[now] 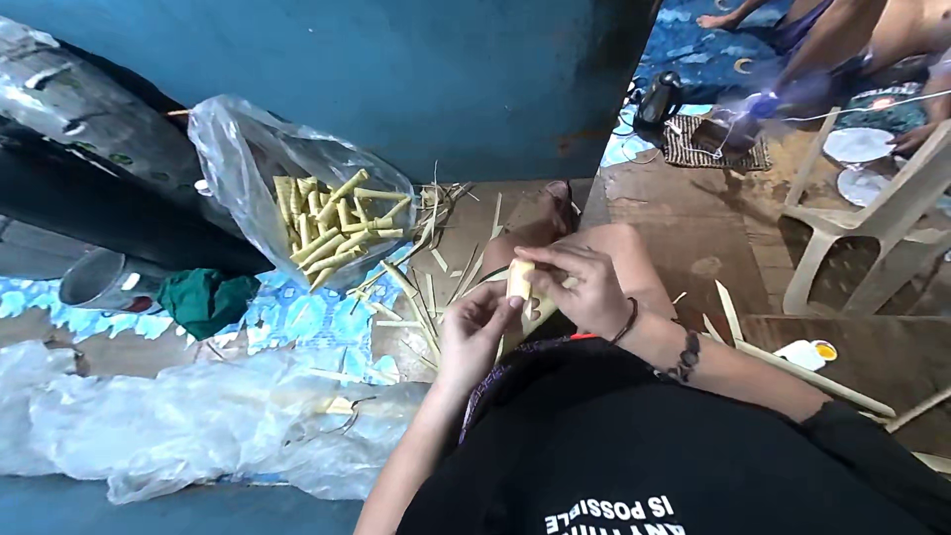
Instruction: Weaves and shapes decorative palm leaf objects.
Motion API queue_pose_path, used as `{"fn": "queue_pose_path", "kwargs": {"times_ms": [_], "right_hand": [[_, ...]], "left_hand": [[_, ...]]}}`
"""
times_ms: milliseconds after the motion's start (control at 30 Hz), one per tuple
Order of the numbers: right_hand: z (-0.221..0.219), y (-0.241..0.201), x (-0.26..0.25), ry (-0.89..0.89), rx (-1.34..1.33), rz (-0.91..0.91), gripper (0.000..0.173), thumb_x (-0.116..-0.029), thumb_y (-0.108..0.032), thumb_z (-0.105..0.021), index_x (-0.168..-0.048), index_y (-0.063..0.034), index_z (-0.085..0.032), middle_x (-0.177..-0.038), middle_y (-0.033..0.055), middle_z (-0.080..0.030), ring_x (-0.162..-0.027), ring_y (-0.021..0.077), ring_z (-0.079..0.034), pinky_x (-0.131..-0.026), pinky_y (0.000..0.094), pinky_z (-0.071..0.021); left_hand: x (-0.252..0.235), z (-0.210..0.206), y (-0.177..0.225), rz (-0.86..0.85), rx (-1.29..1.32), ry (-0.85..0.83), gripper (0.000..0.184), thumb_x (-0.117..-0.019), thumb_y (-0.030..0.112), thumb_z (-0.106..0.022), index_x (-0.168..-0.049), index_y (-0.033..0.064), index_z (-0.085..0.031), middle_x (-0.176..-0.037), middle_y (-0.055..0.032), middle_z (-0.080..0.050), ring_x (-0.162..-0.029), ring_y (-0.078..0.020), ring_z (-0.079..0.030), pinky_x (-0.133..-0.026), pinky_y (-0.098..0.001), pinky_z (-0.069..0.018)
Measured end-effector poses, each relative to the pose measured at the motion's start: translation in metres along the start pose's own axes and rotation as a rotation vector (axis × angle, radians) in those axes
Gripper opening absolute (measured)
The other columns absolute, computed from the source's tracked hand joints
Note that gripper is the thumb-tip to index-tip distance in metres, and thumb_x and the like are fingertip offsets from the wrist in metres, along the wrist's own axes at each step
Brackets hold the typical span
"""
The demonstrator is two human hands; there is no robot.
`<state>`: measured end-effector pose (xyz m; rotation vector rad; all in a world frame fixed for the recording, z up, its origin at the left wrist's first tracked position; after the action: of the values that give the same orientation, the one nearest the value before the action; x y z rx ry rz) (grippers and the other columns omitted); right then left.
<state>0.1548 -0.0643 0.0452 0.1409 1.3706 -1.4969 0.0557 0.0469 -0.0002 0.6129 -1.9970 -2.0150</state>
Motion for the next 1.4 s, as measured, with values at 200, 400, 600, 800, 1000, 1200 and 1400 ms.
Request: {"fn": "queue_pose_path", "kwargs": {"times_ms": [200, 400, 600, 800, 1000, 1200, 1400], "right_hand": [[-0.001, -0.041, 0.017, 0.046, 0.08, 0.381, 0.009, -0.0915, -0.002, -0.073, -0.1, 0.0009, -0.076, -0.105, 0.0157, -0.074, -0.104, 0.0201, -0.072, -0.092, 0.0313, -0.0601], [0.002, -0.045, 0.015, -0.011, -0.081, 0.291, 0.007, -0.0923, -0.008, -0.073, -0.096, -0.0018, -0.075, -0.118, 0.0149, -0.07, -0.115, 0.019, -0.067, -0.097, 0.0324, -0.0583], [0.01, -0.012, 0.002, -0.015, -0.321, -0.216, 0.027, -0.0886, -0.008, -0.077, -0.109, -0.0094, -0.059, -0.097, -0.0042, -0.066, -0.085, 0.004, -0.066, -0.075, 0.0231, -0.0603], [-0.03, 0.031, 0.034, -0.242, -0.765, -0.848, 0.015, -0.1053, -0.008, -0.051, -0.1, -0.0074, -0.065, -0.086, 0.0027, -0.071, -0.068, 0.0109, -0.07, -0.065, 0.0284, -0.0628], [-0.023, 0.029, 0.027, -0.32, -0.685, -0.767, 0.016, -0.1036, -0.013, -0.058, -0.104, -0.0066, -0.073, -0.088, 0.0021, -0.073, -0.072, 0.0103, -0.071, -0.067, 0.0282, -0.0632], [-0.041, 0.018, 0.033, -0.44, -0.685, -0.775, 0.022, -0.1062, -0.02, -0.047, -0.107, -0.0101, -0.067, -0.095, 0.0003, -0.071, -0.084, 0.0117, -0.071, -0.077, 0.0319, -0.0632], [-0.028, 0.052, 0.033, -0.331, -0.688, -0.953, 0.02, -0.1087, -0.013, -0.044, -0.12, -0.0037, -0.057, -0.087, 0.0031, -0.069, -0.068, 0.0089, -0.068, -0.064, 0.0249, -0.0596]], "left_hand": [[0.005, 0.011, -0.01, 0.034, 0.192, 0.227, 0.013, -0.0995, 0.004, -0.058, -0.1, 0.0088, -0.07, -0.077, 0.004, -0.07, -0.066, -0.004, -0.066, -0.065, -0.0241, -0.0581], [0.009, -0.028, -0.021, 0.317, 0.622, -0.066, 0.015, -0.1031, 0.023, -0.057, -0.101, 0.0171, -0.071, -0.089, 0.0034, -0.073, -0.081, -0.0038, -0.069, -0.077, -0.0224, -0.0578], [0.006, -0.016, 0.015, -0.102, 0.093, -0.107, 0.03, -0.0827, -0.007, -0.077, -0.109, 0.0013, -0.066, -0.094, -0.0029, -0.072, -0.079, -0.0077, -0.069, -0.074, -0.0268, -0.0609], [0.009, -0.005, 0.031, -0.229, -0.145, -0.029, 0.016, -0.0939, 0.007, -0.072, -0.107, 0.0004, -0.066, -0.095, -0.0055, -0.067, -0.078, -0.0105, -0.066, -0.069, -0.027, -0.0595], [0.01, 0.0, 0.026, -0.105, -0.345, -0.172, 0.032, -0.0913, 0.008, -0.075, -0.122, 0.0035, -0.069, -0.108, -0.0059, -0.065, -0.083, -0.0091, -0.065, -0.07, -0.0239, -0.0583], [0.009, 0.005, 0.024, -0.111, -0.331, -0.058, 0.021, -0.0913, 0.019, -0.077, -0.106, 0.0046, -0.071, -0.1, -0.0043, -0.065, -0.081, -0.0089, -0.063, -0.068, -0.0248, -0.0565], [-0.008, -0.007, 0.008, -0.122, -0.302, -0.028, 0.017, -0.0962, 0.015, -0.07, -0.105, 0.0003, -0.073, -0.104, -0.0078, -0.063, -0.089, -0.0067, -0.066, -0.077, -0.0216, -0.06]]}}
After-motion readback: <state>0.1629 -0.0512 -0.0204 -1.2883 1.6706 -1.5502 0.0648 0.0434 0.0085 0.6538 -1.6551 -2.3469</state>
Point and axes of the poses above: each hand's wrist, its own x-axis away from the middle knuckle, its own z-axis out of the back of the hand, y = z × x, the point moved 10 cm from there along -x, towards the middle knuckle
